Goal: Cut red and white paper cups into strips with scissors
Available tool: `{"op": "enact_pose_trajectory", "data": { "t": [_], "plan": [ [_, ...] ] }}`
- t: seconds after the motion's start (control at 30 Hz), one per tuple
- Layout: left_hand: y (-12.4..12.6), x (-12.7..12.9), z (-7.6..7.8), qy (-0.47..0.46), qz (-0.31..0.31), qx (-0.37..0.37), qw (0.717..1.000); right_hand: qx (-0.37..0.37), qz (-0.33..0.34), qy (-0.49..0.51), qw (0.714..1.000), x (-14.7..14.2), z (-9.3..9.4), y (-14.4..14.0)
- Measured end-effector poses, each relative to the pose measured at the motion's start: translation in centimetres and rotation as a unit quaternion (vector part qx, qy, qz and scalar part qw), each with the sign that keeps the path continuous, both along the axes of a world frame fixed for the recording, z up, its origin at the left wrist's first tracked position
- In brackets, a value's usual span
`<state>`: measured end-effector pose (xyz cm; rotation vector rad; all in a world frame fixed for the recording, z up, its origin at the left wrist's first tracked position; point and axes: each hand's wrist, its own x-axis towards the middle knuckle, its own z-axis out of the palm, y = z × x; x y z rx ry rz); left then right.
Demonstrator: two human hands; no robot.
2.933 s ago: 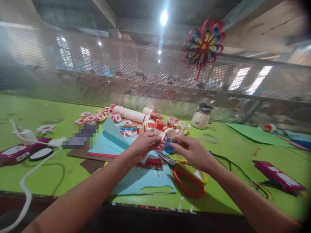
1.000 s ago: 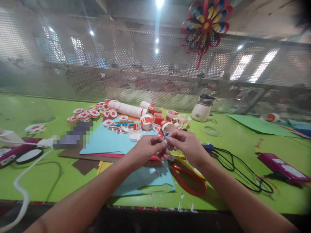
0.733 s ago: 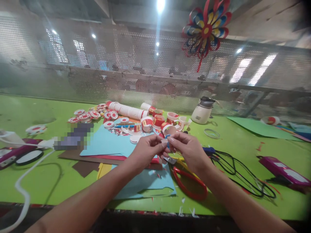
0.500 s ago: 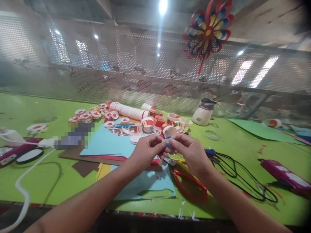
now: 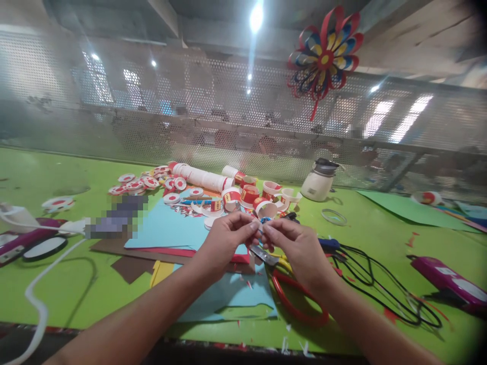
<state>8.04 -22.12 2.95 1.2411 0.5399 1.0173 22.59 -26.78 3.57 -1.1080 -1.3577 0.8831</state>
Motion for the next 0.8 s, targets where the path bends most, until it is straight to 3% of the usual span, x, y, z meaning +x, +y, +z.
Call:
{"op": "enact_pose_trajectory", "data": {
  "t": [0.53, 0.8],
  "plan": [
    [-0.18, 0.12, -0.35, 0.021, 0.009, -0.029, 0.999, -0.028, -0.019, 0.035, 0.999, -0.96, -0.49, -0.32],
    [0.05, -0.03, -0.38, 0.035, 0.016, -0.022, 0.999, -0.052, 0.016, 0.082, 0.995, -0.60, -0.79, -0.11]
  ]
}}
